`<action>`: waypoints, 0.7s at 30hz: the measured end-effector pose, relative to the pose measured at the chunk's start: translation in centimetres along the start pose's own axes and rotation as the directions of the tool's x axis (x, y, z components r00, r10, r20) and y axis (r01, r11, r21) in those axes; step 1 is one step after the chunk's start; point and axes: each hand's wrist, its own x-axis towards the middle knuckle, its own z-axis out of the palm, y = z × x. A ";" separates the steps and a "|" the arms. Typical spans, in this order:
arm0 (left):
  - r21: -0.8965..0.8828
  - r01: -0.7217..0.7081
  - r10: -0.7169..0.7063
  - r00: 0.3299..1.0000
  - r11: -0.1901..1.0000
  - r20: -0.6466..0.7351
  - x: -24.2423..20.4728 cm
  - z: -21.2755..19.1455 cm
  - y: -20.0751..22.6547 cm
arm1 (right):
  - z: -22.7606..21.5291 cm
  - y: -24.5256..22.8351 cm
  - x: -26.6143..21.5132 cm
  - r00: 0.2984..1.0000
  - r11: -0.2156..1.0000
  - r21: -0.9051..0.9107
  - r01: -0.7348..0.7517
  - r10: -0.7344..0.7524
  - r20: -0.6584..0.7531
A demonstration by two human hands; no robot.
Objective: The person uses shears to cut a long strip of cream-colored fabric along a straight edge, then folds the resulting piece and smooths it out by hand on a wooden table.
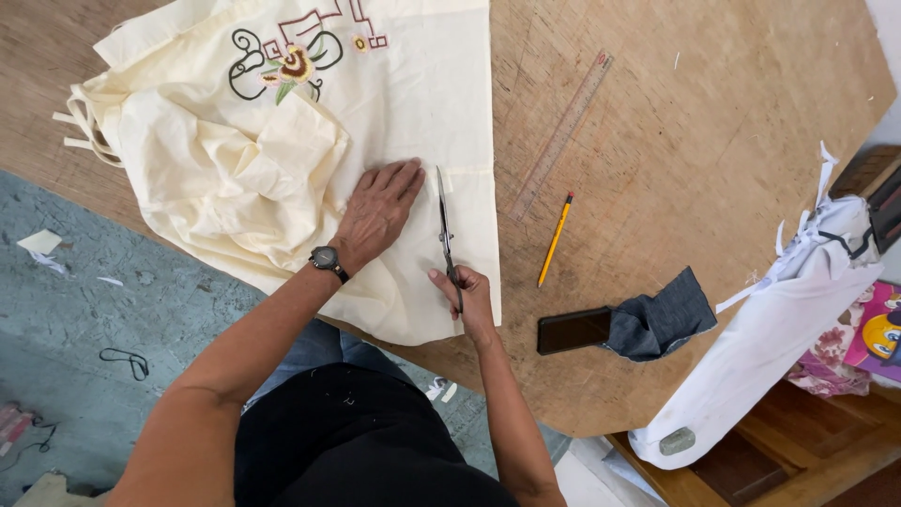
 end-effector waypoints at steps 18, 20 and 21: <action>-0.012 -0.005 0.005 1.000 1.000 0.002 0.1 -0.8 0.0 | 0.3 -0.5 0.6 1.000 1.000 0.004 -0.019 0.019 -0.006; -0.025 -0.004 0.005 1.000 1.000 0.016 -0.1 -0.7 0.0 | 0.7 -0.6 0.8 1.000 1.000 0.008 -0.018 0.018 -0.014; -0.036 -0.001 0.002 1.000 0.999 0.029 -0.1 -0.7 0.0 | 0.9 -0.7 1.0 1.000 1.000 0.010 -0.016 0.016 -0.018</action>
